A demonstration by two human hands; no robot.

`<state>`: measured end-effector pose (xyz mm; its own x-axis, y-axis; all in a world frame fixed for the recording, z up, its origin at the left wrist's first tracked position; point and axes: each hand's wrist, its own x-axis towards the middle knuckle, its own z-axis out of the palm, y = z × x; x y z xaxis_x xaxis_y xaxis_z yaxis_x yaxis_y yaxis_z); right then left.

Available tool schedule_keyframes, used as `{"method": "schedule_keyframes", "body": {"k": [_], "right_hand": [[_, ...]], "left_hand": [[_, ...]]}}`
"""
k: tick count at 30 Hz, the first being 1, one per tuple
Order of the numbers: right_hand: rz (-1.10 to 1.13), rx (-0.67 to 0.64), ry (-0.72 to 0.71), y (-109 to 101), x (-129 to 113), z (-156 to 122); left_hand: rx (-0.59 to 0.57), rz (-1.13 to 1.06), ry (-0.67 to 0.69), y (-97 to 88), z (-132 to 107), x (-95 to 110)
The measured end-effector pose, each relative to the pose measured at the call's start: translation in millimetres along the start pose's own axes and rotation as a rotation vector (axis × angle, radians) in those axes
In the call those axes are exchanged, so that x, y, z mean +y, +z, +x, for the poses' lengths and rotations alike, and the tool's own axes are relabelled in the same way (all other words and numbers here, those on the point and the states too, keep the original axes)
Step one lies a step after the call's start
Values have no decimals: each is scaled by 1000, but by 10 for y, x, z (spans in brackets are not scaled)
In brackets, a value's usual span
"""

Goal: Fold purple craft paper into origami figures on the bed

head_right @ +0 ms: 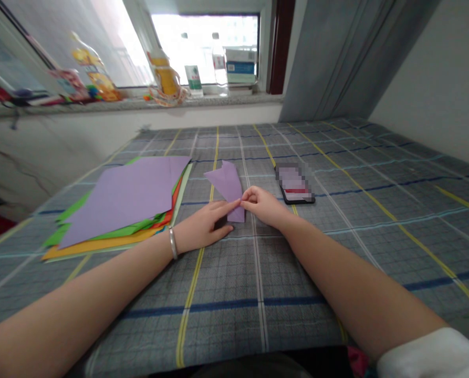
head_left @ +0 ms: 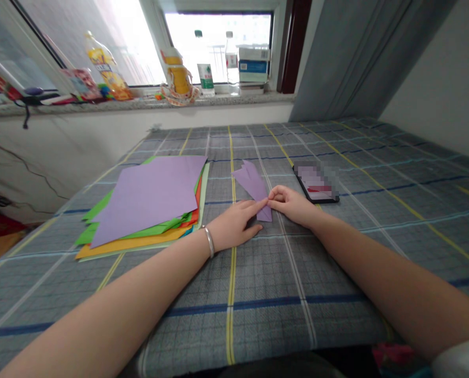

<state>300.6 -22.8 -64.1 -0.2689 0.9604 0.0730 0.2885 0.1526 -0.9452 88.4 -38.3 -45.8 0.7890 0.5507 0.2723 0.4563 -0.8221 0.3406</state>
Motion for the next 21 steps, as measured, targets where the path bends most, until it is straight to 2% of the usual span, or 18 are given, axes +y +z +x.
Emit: {"method": "schedule_keyframes", "body": {"k": [5, 11, 16, 21], "right_hand": [[20, -5, 13, 2, -17, 9], [83, -16, 17, 9, -55, -11], [3, -45, -6, -80, -61, -25], [50, -99, 8, -146, -80, -26]], "left_hand": [[-10, 106, 11, 28, -22, 41], [22, 402, -116, -31, 4, 89], [79, 625, -28, -116, 2, 86], [169, 671, 40, -110, -13, 49]]}}
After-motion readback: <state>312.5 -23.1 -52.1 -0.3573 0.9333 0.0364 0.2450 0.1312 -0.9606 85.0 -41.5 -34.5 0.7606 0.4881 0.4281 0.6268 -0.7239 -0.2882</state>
